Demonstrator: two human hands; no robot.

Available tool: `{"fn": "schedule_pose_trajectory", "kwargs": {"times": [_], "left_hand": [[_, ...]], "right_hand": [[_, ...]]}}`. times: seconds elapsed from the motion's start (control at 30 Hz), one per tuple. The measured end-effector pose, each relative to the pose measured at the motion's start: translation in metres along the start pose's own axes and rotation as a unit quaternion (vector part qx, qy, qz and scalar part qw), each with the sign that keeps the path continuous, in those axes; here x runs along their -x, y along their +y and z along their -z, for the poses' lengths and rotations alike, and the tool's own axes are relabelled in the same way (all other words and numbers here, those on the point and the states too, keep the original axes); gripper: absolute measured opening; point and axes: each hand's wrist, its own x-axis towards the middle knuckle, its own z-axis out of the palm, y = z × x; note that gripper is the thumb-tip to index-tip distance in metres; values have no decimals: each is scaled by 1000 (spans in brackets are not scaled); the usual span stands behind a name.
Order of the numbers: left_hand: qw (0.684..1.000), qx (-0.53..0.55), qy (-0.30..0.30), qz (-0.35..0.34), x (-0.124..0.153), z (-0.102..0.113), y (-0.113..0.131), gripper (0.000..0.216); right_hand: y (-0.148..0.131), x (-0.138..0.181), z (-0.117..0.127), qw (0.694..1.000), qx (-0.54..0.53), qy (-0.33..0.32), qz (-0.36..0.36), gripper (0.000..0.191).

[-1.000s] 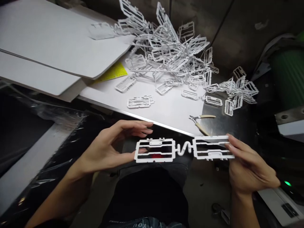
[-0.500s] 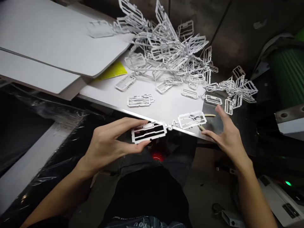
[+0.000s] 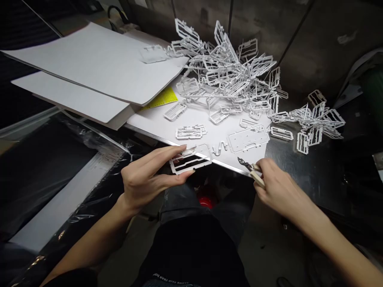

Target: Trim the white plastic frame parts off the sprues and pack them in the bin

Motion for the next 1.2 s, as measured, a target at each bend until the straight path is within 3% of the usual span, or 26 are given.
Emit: {"fn": "schedule_pose_trajectory", "kwargs": {"times": [0.13, 0.2, 0.47, 0.9, 1.2], "left_hand": [[1000, 7, -16, 8, -2, -4, 1, 56], [1000, 11, -17, 11, -3, -6, 2, 55], [999, 31, -37, -14, -5, -12, 6, 59], [998, 30, -48, -37, -4, -17, 6, 56], [992, 90, -87, -3, -6, -61, -18, 46]], "right_hand": [[-42, 7, 6, 979, -171, -108, -23, 16], [-52, 8, 9, 968, -210, -130, -35, 20], [-55, 6, 7, 949, -265, -162, -60, 33], [-53, 8, 5, 945, -295, -121, -65, 35], [-31, -9, -15, 946, -296, -74, -108, 45]]}}
